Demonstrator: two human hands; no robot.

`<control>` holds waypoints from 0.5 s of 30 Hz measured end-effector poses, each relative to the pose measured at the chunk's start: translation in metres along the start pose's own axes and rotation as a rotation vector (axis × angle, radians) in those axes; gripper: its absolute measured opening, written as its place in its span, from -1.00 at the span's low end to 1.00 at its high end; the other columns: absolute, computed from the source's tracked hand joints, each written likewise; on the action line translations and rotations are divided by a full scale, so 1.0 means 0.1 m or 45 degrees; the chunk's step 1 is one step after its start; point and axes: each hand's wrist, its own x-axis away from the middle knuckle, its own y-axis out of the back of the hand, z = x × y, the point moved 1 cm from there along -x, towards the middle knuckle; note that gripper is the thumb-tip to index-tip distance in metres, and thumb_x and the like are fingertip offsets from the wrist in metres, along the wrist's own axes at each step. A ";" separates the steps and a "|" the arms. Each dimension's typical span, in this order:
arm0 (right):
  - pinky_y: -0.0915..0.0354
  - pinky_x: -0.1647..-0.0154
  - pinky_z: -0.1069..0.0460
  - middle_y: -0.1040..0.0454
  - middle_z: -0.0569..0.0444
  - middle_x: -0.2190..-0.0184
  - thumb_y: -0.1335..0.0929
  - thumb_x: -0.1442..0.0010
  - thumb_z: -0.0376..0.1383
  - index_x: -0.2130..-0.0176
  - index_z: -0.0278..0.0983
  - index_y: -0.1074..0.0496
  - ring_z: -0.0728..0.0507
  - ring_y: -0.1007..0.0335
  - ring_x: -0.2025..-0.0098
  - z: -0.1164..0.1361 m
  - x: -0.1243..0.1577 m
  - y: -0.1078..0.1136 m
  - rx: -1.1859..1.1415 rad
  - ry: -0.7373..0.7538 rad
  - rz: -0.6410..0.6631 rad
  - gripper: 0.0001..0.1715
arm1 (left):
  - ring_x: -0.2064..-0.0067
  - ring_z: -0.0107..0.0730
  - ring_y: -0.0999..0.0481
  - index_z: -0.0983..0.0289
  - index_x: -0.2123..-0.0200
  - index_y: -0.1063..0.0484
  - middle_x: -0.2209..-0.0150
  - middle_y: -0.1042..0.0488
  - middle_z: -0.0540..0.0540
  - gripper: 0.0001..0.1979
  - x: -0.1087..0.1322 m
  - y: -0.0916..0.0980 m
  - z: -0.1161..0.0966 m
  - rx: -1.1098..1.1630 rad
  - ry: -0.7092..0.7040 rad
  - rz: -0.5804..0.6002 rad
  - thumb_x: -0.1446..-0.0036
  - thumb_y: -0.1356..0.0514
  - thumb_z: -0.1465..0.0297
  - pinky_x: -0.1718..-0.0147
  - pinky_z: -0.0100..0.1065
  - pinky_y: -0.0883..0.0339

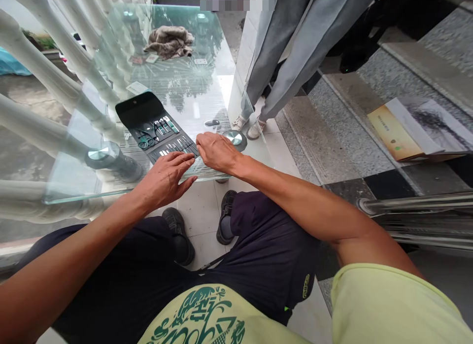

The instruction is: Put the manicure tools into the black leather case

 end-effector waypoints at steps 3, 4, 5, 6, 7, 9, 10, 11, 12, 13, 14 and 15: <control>-0.28 0.02 -0.11 -0.55 -0.24 -0.09 -0.22 -0.54 -0.46 -0.09 -0.31 -0.59 -0.31 -0.41 -0.08 0.01 0.10 -0.03 0.062 0.213 -0.025 -0.60 | -0.41 0.23 -0.52 0.35 -0.38 -0.57 -0.40 -0.59 0.39 -0.54 0.01 -0.01 0.00 0.001 -0.008 -0.012 -0.59 -0.18 0.25 -0.37 0.20 -0.42; -0.30 0.00 -0.12 -0.53 -0.25 -0.11 -0.21 -0.50 -0.50 -0.09 -0.30 -0.60 -0.33 -0.39 -0.11 0.01 0.13 -0.04 0.098 0.276 -0.031 -0.58 | -0.40 0.23 -0.52 0.35 -0.38 -0.57 -0.39 -0.59 0.39 -0.54 0.01 -0.01 0.00 0.001 -0.010 -0.012 -0.59 -0.18 0.25 -0.37 0.20 -0.43; -0.31 -0.02 -0.14 -0.52 -0.26 -0.14 -0.22 -0.46 -0.53 -0.10 -0.30 -0.60 -0.34 -0.37 -0.14 0.01 0.16 -0.06 0.137 0.331 -0.041 -0.55 | -0.40 0.22 -0.53 0.35 -0.38 -0.57 -0.38 -0.60 0.39 -0.54 0.01 -0.01 0.00 0.000 -0.012 -0.011 -0.59 -0.18 0.25 -0.37 0.19 -0.43; -0.33 -0.05 -0.16 -0.51 -0.27 -0.18 -0.22 -0.43 -0.55 -0.12 -0.29 -0.60 -0.35 -0.35 -0.17 0.00 0.18 -0.09 0.175 0.377 -0.055 -0.52 | -0.40 0.21 -0.53 0.34 -0.38 -0.56 -0.38 -0.60 0.38 -0.54 0.01 -0.01 0.00 0.000 -0.012 -0.010 -0.60 -0.18 0.25 -0.37 0.18 -0.43; -0.35 -0.09 -0.18 -0.51 -0.29 -0.21 -0.22 -0.41 -0.57 -0.15 -0.30 -0.60 -0.37 -0.34 -0.20 -0.02 0.21 -0.11 0.206 0.412 -0.071 -0.48 | -0.40 0.19 -0.53 0.33 -0.39 -0.56 -0.39 -0.60 0.36 -0.54 0.02 0.00 0.00 -0.001 -0.013 -0.010 -0.60 -0.18 0.25 -0.37 0.17 -0.44; -0.38 -0.16 -0.26 -0.49 -0.33 -0.27 -0.22 -0.39 -0.59 -0.24 -0.32 -0.58 -0.41 -0.34 -0.23 -0.07 0.27 -0.16 0.241 0.452 -0.097 -0.41 | -0.41 0.17 -0.53 0.31 -0.41 -0.55 -0.41 -0.59 0.34 -0.53 0.02 0.00 0.00 -0.002 -0.011 -0.012 -0.60 -0.18 0.24 -0.38 0.15 -0.43; -0.40 -0.18 -0.30 -0.49 -0.34 -0.29 -0.23 -0.38 -0.60 -0.29 -0.33 -0.56 -0.42 -0.34 -0.25 -0.09 0.29 -0.18 0.250 0.465 -0.105 -0.37 | -0.41 0.17 -0.52 0.31 -0.41 -0.55 -0.42 -0.58 0.34 -0.53 0.02 0.00 0.00 -0.002 -0.011 -0.013 -0.60 -0.18 0.24 -0.38 0.15 -0.43; -0.41 -0.20 -0.33 -0.49 -0.35 -0.31 -0.23 -0.38 -0.60 -0.33 -0.33 -0.54 -0.44 -0.35 -0.28 -0.12 0.32 -0.20 0.258 0.480 -0.113 -0.34 | -0.41 0.17 -0.52 0.31 -0.41 -0.55 -0.43 -0.58 0.33 -0.53 0.02 0.00 0.00 0.000 -0.012 -0.012 -0.60 -0.18 0.24 -0.39 0.15 -0.43; -0.42 -0.22 -0.36 -0.48 -0.35 -0.34 -0.23 -0.38 -0.60 -0.37 -0.32 -0.51 -0.45 -0.35 -0.31 -0.14 0.33 -0.22 0.268 0.497 -0.120 -0.31 | -0.41 0.17 -0.52 0.31 -0.41 -0.55 -0.43 -0.57 0.33 -0.53 0.02 0.00 0.00 0.001 -0.012 -0.010 -0.60 -0.18 0.24 -0.39 0.15 -0.43; -0.43 -0.23 -0.37 -0.47 -0.35 -0.37 -0.24 -0.38 -0.60 -0.40 -0.32 -0.49 -0.46 -0.35 -0.34 -0.17 0.35 -0.24 0.278 0.518 -0.125 -0.28 | -0.41 0.17 -0.52 0.32 -0.41 -0.55 -0.43 -0.57 0.33 -0.53 0.02 0.00 0.00 0.002 -0.013 -0.009 -0.60 -0.18 0.25 -0.40 0.15 -0.43; -0.44 -0.26 -0.39 -0.46 -0.35 -0.40 -0.24 -0.38 -0.60 -0.43 -0.32 -0.47 -0.46 -0.34 -0.38 -0.19 0.35 -0.25 0.286 0.538 -0.126 -0.26 | -0.42 0.17 -0.52 0.32 -0.41 -0.55 -0.43 -0.58 0.34 -0.53 0.02 0.00 0.00 0.002 -0.014 -0.008 -0.60 -0.18 0.25 -0.40 0.15 -0.42; -0.43 -0.29 -0.40 -0.44 -0.36 -0.43 -0.25 -0.38 -0.60 -0.44 -0.33 -0.45 -0.47 -0.32 -0.43 -0.20 0.35 -0.27 0.288 0.554 -0.124 -0.25 | -0.42 0.17 -0.52 0.33 -0.40 -0.55 -0.43 -0.58 0.34 -0.53 0.02 0.00 0.00 0.001 -0.015 -0.007 -0.60 -0.18 0.25 -0.41 0.15 -0.42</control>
